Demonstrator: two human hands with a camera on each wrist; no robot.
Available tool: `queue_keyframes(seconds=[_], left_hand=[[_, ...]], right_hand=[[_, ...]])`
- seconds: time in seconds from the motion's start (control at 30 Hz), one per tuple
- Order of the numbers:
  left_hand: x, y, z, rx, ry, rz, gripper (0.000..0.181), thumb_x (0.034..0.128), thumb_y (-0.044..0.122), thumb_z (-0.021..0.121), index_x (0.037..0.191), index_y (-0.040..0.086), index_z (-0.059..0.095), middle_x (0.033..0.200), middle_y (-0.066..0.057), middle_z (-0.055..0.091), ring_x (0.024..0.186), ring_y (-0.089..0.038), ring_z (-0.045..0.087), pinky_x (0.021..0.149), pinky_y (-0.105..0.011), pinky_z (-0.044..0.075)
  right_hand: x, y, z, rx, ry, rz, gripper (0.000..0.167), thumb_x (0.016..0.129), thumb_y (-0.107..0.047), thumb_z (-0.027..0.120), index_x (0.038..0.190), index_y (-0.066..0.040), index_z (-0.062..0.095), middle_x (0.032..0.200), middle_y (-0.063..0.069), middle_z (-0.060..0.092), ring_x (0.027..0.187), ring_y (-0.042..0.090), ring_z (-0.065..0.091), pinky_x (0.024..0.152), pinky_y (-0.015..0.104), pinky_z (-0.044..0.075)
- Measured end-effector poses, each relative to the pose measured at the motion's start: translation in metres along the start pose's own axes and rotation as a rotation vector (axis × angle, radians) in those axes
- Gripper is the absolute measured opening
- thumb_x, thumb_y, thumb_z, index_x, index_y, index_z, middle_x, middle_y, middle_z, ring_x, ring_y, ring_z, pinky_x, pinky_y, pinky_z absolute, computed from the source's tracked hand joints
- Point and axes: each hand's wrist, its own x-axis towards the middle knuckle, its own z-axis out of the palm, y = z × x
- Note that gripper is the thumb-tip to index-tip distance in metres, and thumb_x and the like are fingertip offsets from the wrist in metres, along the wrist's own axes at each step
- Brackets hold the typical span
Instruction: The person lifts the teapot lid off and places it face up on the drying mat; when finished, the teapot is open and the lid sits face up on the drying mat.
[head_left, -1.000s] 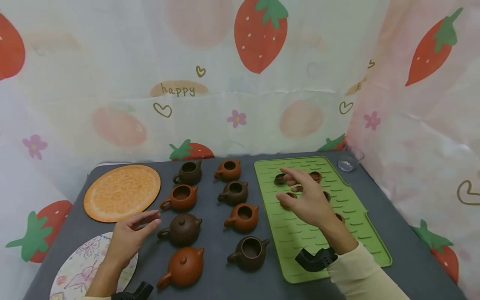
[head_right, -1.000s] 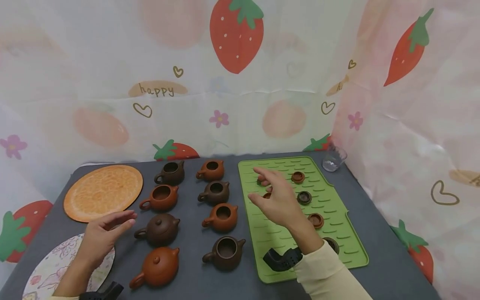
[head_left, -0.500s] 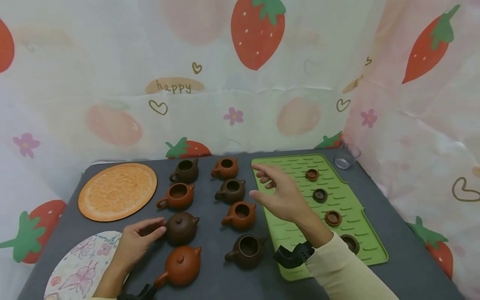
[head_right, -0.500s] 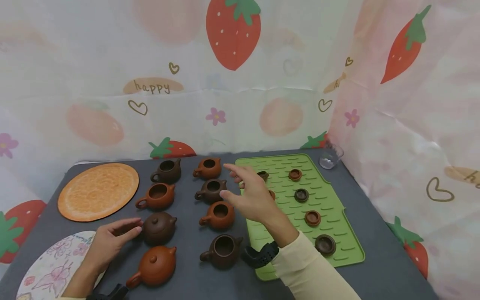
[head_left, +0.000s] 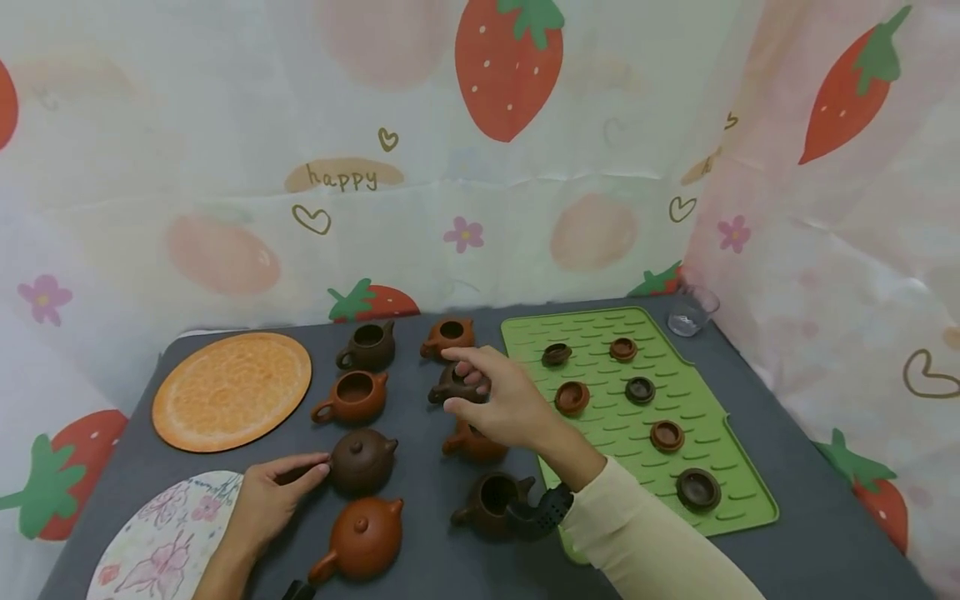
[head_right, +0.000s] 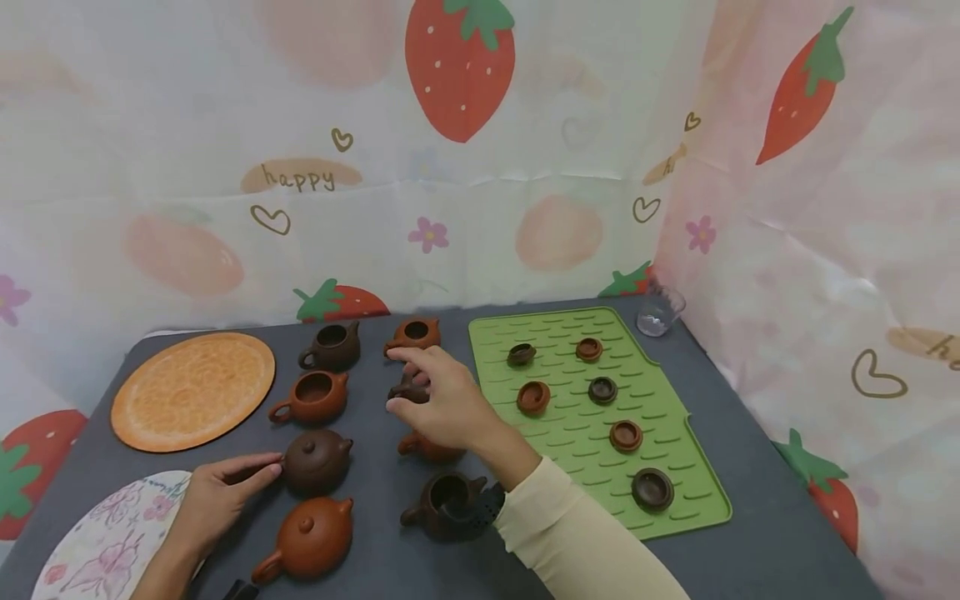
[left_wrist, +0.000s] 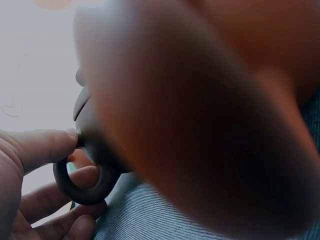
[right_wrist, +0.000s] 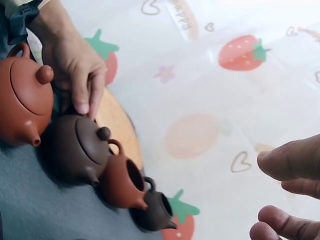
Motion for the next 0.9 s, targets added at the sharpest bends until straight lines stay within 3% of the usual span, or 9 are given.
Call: queue_keyframes(seconds=[0.27,0.53,0.9], left_hand=[[0.000,0.001,-0.001,0.023,-0.008,-0.027,0.026,0.0867,0.022,0.075,0.107,0.006,0.076,0.101,-0.007,0.072,0.094,-0.004,0.063,0.076,-0.015,0.047],[0.001,0.000,-0.003,0.036,0.003,-0.045,0.028,0.0863,0.024,0.075,0.106,0.005,0.076,0.100,-0.006,0.072,0.094,-0.003,0.062,0.077,-0.015,0.046],[0.001,0.001,0.000,0.006,-0.003,-0.055,0.028,0.0864,0.023,0.075,0.107,0.004,0.075,0.100,-0.006,0.072,0.094,-0.003,0.062,0.077,-0.015,0.046]], right_hand=[[0.013,0.000,0.024,0.023,-0.057,0.024,0.052,0.088,-0.010,0.072,0.137,-0.009,0.054,0.105,-0.001,0.054,0.086,0.017,0.050,0.077,0.032,0.044],[0.023,0.000,0.048,0.058,-0.114,0.040,0.050,0.089,-0.015,0.072,0.136,-0.012,0.055,0.111,0.002,0.057,0.096,0.012,0.054,0.082,0.030,0.048],[0.031,0.004,0.080,0.008,-0.176,0.096,0.046,0.090,-0.019,0.071,0.134,-0.016,0.058,0.104,-0.005,0.056,0.092,0.011,0.055,0.076,0.024,0.047]])
